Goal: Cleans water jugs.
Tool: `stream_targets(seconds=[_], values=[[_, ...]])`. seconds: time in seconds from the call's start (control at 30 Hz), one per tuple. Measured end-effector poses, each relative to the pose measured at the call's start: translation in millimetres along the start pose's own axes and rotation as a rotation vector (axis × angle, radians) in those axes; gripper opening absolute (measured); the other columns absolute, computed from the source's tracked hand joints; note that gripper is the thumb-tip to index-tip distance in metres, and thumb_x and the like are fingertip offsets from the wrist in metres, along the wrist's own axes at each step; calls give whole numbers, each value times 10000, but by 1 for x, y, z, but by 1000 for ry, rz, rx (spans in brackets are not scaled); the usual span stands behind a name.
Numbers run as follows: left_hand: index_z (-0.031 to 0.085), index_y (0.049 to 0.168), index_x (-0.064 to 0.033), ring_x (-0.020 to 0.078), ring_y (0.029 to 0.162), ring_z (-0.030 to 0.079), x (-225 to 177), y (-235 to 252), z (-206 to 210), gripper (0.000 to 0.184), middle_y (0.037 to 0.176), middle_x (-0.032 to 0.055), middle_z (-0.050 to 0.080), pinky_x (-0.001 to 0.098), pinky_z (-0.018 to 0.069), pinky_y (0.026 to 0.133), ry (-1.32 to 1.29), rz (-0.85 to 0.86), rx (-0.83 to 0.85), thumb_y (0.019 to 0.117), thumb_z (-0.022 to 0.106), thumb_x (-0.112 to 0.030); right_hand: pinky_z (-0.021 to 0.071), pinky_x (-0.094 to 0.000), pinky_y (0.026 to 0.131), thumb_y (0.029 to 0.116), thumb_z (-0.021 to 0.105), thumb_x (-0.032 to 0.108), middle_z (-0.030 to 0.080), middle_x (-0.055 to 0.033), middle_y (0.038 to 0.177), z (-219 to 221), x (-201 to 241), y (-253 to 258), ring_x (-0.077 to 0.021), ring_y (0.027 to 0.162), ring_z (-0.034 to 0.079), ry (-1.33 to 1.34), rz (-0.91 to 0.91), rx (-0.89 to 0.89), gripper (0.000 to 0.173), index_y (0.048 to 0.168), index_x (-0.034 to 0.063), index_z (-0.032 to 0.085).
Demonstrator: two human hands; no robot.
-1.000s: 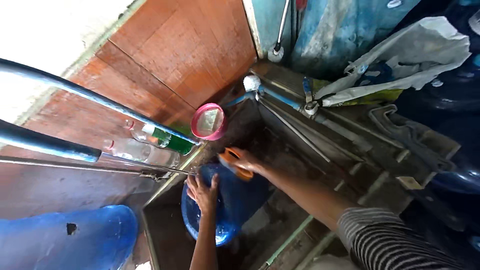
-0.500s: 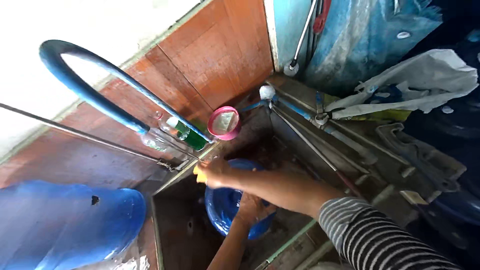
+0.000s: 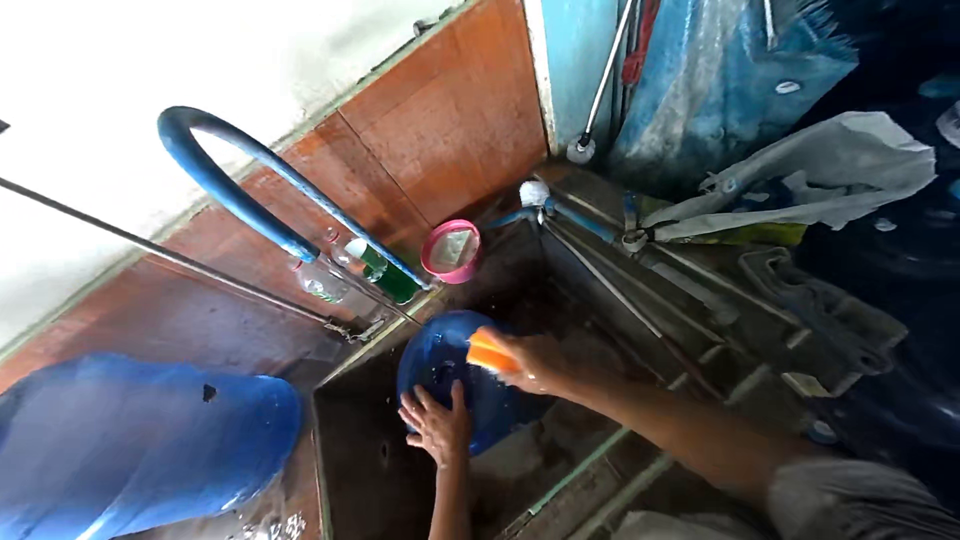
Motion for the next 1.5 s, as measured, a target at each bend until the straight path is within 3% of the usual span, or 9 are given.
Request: stream_targets(seconds=[0.1,0.27,0.37,0.47,0.73,0.93,1.03,1.17,1.5], values=[[381,1583,-96,559,1519,121,2,-4,4,751,1673,267,169,829,187,1059,75,21,71,997,559,-531,466,-641,1022,983,662,388,632,-267,1329,4,-101,-24,-457,1212,622,87,292,-74,792,1642,213,257],[425,1531,13,581,1464,272,44,1,-3,872,1613,326,281,817,168,1092,38,403,31,876,634,-523,313,-554,1192,1024,612,305,362,-249,1597,30,-166,-58,-413,1473,358,55,405,27,515,1463,42,551],[282,1593,-8,543,1439,349,73,36,-12,690,1561,345,356,789,232,1095,10,-120,161,1086,434,-451,298,-546,1201,1074,530,302,443,-256,1546,33,-157,-84,-409,1463,388,38,393,91,487,1463,9,536],[372,1546,-9,583,1430,315,71,70,-9,725,1551,371,340,791,265,1056,-53,-414,139,1091,264,-564,238,-569,1209,1104,411,303,563,-249,1434,52,-154,-97,-404,1395,473,-60,403,187,456,1406,6,582],[680,1181,83,372,1210,603,-39,102,1,342,1227,266,666,536,407,1090,-301,296,196,1061,542,-206,364,-612,1109,1065,476,349,625,-243,1349,51,-152,-91,-431,1290,562,-90,473,144,466,1418,65,586],[538,1396,93,564,1427,346,-43,-11,13,554,1573,347,337,685,224,1161,-248,653,90,992,490,-283,380,-602,1101,1077,451,330,644,-238,1318,55,-156,-92,-421,1267,583,-69,444,94,443,1380,48,609],[477,1443,96,600,1433,304,16,2,2,583,1562,381,317,748,231,1117,-104,325,-100,1029,533,-310,378,-608,1102,1073,457,336,655,-240,1294,54,-155,-91,-426,1256,589,-64,456,87,439,1385,65,605],[508,1465,11,496,1459,341,60,61,-8,682,1535,310,421,753,239,1105,-131,-248,-23,1097,290,-520,375,-598,1103,1076,449,352,646,-231,1315,51,-149,-92,-416,1263,585,-80,491,125,451,1398,72,594],[393,1525,51,488,1519,221,23,52,-1,639,1622,299,282,686,174,1186,-218,188,0,1048,507,-358,406,-594,1079,1075,450,344,658,-224,1294,52,-152,-91,-411,1250,597,-114,473,70,438,1371,67,617]])
Point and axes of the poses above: each hand's wrist, its own y-axis towards the middle knuckle, its own z-axis out of the palm, x = y × z, the point moved 4 cm from there along y, towards the middle knuckle
